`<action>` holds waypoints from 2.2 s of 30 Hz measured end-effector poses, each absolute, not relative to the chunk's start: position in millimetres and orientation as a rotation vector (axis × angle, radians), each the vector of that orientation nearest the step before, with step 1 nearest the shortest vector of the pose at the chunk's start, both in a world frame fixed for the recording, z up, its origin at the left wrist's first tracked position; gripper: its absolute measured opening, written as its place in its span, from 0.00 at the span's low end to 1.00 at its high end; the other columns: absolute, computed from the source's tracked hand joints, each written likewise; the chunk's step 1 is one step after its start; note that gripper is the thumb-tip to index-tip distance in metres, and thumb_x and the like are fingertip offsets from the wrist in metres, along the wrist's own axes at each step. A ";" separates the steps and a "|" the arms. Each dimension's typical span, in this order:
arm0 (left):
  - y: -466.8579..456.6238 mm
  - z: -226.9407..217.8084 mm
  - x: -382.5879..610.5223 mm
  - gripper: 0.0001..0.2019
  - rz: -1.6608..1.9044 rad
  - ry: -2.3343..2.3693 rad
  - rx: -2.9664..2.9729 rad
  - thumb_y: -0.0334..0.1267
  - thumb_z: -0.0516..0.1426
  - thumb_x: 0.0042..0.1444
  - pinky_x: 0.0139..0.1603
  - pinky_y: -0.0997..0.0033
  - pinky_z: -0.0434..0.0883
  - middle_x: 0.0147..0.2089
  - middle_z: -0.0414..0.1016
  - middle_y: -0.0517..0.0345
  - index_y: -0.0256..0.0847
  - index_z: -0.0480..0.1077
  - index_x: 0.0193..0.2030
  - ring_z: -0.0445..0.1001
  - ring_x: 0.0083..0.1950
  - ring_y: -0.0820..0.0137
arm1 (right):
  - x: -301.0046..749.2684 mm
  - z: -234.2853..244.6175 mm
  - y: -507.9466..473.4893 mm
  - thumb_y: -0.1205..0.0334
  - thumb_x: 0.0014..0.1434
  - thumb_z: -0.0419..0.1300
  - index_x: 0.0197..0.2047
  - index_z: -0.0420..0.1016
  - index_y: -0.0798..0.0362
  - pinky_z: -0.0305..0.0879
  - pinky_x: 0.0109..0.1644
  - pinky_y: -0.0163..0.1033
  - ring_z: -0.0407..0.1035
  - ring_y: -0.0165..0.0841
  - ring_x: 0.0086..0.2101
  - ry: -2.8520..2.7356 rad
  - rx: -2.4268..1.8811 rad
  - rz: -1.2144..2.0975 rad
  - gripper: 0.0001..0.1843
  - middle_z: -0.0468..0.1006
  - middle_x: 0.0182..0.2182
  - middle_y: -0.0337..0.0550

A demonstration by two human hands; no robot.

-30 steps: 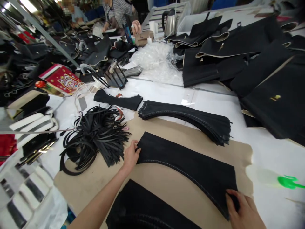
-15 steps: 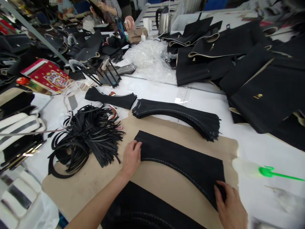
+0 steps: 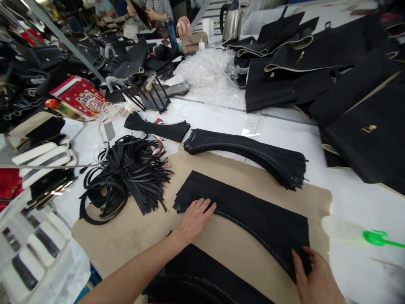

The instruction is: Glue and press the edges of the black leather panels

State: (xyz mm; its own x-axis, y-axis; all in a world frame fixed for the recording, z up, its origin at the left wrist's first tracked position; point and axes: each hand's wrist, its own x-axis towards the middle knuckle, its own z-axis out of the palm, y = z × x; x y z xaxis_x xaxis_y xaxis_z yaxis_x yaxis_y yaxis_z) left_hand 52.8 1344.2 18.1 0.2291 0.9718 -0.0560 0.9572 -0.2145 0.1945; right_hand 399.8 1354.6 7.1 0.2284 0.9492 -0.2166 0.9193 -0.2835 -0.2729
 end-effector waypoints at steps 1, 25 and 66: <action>1341.8 15.2 51.1 0.20 0.116 1.840 2.332 0.36 0.47 0.64 0.55 0.57 0.67 0.60 0.68 0.49 0.45 0.61 0.62 0.67 0.58 0.58 | 399.8 6.4 1353.5 0.38 0.61 0.41 0.52 0.64 0.52 0.63 0.37 0.48 0.68 0.48 0.39 -1.839 -2.326 0.468 0.30 0.71 0.45 0.54; 1324.0 24.0 81.8 0.15 0.351 2.120 2.080 0.32 0.49 0.62 0.60 0.55 0.62 0.59 0.65 0.47 0.38 0.65 0.54 0.62 0.60 0.61 | 385.5 19.7 1314.8 0.49 0.66 0.42 0.50 0.69 0.54 0.66 0.45 0.52 0.68 0.44 0.41 -2.266 -1.645 0.307 0.23 0.73 0.42 0.52; 1123.0 49.8 89.0 0.14 0.156 1.661 2.173 0.30 0.48 0.61 0.57 0.62 0.63 0.56 0.69 0.49 0.36 0.66 0.53 0.65 0.56 0.62 | 261.3 37.6 1203.1 0.77 0.57 0.49 0.50 0.66 0.57 0.62 0.39 0.43 0.67 0.39 0.39 -3.108 -0.950 0.285 0.18 0.72 0.39 0.47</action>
